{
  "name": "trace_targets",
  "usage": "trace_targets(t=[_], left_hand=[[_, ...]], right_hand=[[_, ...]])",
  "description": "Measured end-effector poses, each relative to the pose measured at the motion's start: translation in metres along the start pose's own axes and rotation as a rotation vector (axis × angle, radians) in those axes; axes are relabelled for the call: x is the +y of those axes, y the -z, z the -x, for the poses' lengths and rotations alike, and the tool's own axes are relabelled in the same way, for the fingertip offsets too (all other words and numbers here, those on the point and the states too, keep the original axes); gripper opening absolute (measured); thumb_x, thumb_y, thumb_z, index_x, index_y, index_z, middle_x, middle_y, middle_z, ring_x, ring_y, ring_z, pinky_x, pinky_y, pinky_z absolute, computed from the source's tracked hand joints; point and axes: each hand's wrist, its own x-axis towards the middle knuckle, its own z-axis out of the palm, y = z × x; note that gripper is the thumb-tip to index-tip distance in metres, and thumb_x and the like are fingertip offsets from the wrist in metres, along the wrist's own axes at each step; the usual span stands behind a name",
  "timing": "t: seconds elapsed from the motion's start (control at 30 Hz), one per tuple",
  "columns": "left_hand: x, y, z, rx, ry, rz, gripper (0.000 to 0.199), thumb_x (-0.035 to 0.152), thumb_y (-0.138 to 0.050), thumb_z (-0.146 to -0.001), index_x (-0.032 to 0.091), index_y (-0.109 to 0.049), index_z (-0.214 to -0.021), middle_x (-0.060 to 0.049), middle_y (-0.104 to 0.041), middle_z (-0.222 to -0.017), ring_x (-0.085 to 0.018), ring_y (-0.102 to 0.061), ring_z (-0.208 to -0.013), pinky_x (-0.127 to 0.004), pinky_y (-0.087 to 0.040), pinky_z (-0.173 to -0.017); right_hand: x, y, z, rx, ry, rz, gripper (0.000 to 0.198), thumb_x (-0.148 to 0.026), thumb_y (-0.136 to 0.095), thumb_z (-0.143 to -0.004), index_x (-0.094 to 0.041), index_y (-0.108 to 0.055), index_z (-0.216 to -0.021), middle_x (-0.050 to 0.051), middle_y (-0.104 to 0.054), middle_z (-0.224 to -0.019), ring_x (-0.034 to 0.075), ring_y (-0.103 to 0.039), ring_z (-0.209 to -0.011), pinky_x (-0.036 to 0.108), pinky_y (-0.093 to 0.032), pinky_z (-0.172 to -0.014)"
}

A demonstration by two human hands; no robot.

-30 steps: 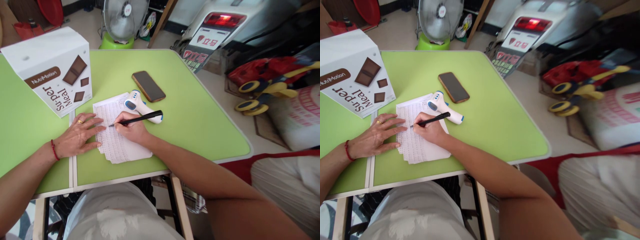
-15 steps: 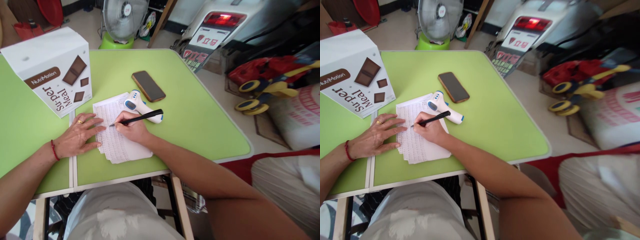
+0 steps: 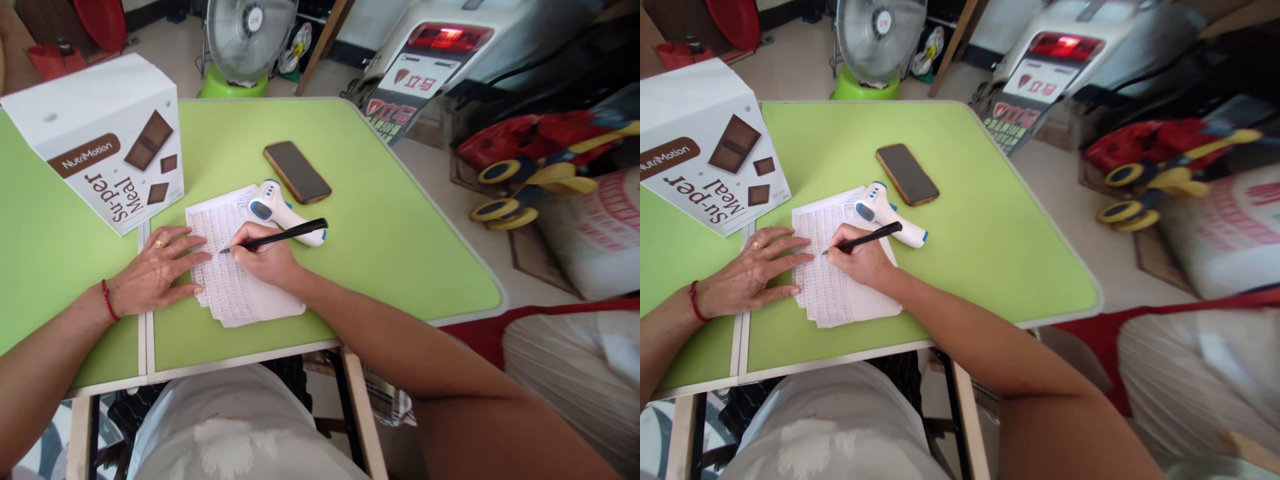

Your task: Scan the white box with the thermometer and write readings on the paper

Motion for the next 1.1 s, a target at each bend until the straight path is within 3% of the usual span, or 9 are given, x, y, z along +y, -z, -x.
trace_targets(t=[0.3, 1.1], left_hand=[[-0.0001, -0.0004, 0.0001, 0.005, 0.0, -0.003, 0.051, 0.053, -0.045, -0.096, 0.016, -0.057, -0.129, -0.017, -0.051, -0.139, -0.038, -0.036, -0.134, -0.06, -0.029, -0.108], [-0.0005, 0.0004, 0.0006, -0.005, 0.011, 0.004, 0.049, 0.051, -0.047, -0.096, 0.017, -0.057, -0.13, -0.016, -0.051, -0.14, -0.038, -0.036, -0.134, -0.059, -0.028, -0.108]], right_hand=[[0.0005, 0.0023, -0.0025, 0.078, 0.001, -0.027, 0.008, -0.017, -0.055, -0.064, -0.021, -0.053, -0.057, -0.004, -0.052, -0.051, 0.009, -0.041, -0.048, 0.025, -0.034, -0.047], [-0.0006, 0.0025, -0.0027, 0.047, -0.034, -0.013, 0.007, -0.019, -0.054, -0.064, -0.021, -0.053, -0.058, -0.004, -0.054, -0.053, 0.009, -0.043, -0.05, 0.024, -0.036, -0.049]])
